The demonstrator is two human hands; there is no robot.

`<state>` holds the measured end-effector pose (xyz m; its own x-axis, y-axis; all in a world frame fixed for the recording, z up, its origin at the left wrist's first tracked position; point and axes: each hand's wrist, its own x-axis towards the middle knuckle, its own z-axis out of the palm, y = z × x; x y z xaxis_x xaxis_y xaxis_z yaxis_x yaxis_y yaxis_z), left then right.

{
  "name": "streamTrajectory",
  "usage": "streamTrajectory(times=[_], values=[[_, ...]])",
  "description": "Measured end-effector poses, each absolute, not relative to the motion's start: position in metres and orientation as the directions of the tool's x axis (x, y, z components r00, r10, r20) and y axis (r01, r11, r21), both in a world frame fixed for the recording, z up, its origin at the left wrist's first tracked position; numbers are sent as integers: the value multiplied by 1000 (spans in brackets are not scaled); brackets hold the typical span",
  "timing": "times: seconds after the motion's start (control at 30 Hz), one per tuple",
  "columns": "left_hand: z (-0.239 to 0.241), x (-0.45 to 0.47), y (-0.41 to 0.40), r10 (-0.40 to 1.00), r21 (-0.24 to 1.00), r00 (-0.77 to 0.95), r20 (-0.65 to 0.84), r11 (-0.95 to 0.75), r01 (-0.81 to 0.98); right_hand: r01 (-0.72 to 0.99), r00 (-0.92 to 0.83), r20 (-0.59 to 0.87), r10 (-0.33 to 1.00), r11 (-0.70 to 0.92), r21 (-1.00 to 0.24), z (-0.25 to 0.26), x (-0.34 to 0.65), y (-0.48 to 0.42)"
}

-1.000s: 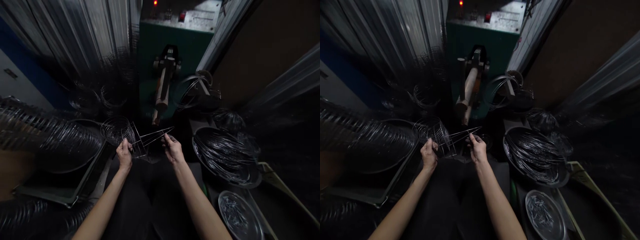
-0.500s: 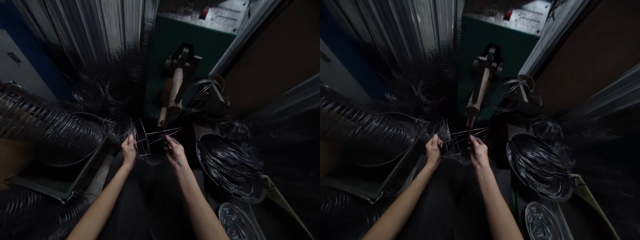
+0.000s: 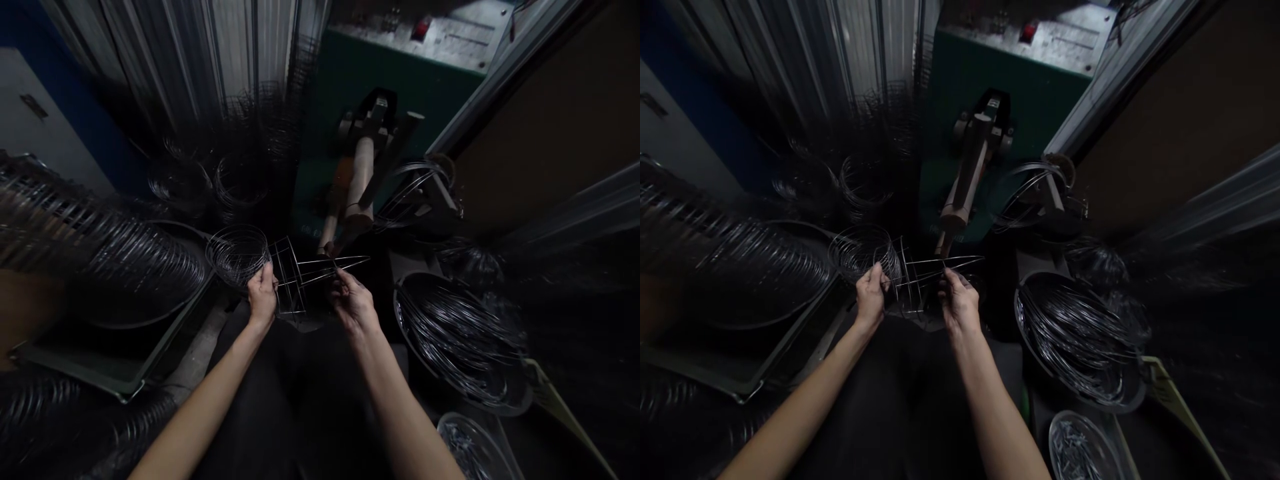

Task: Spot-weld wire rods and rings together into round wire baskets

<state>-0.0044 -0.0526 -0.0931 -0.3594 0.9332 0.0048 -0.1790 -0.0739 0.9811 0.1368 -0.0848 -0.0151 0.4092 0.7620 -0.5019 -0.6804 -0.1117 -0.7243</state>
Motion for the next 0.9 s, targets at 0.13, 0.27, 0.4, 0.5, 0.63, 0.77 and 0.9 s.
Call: streamTrajectory(times=[0.13, 0.27, 0.4, 0.5, 0.63, 0.77, 0.9], values=[[-90, -4, -52, 936, 978, -353, 4, -77, -194, -676, 422, -497, 758, -102, -730, -13, 133, -83], [-84, -2, -49, 936, 980, -352, -10, -61, -191, -711, 430, -529, 732, -87, -698, -11, 132, -79], [-78, -3, -49, 936, 971, -349, -52, -35, -237, -720, 438, -549, 712, -88, -688, -8, 130, -77], [-76, -4, -50, 940, 966, -332, -72, -17, -256, -732, 439, -566, 698, -87, -675, -6, 128, -78], [-76, -2, -49, 940, 945, -335, -71, -44, -325, -725, 390, -530, 753, -104, -681, -8, 133, -85], [-76, 0, -46, 933, 930, -350, -87, -49, -363, -672, 402, -475, 783, -101, -734, -15, 146, -99], [-77, 1, -39, 924, 918, -373, -87, -71, -391, -667, 427, -484, 764, -94, -739, -20, 158, -106]])
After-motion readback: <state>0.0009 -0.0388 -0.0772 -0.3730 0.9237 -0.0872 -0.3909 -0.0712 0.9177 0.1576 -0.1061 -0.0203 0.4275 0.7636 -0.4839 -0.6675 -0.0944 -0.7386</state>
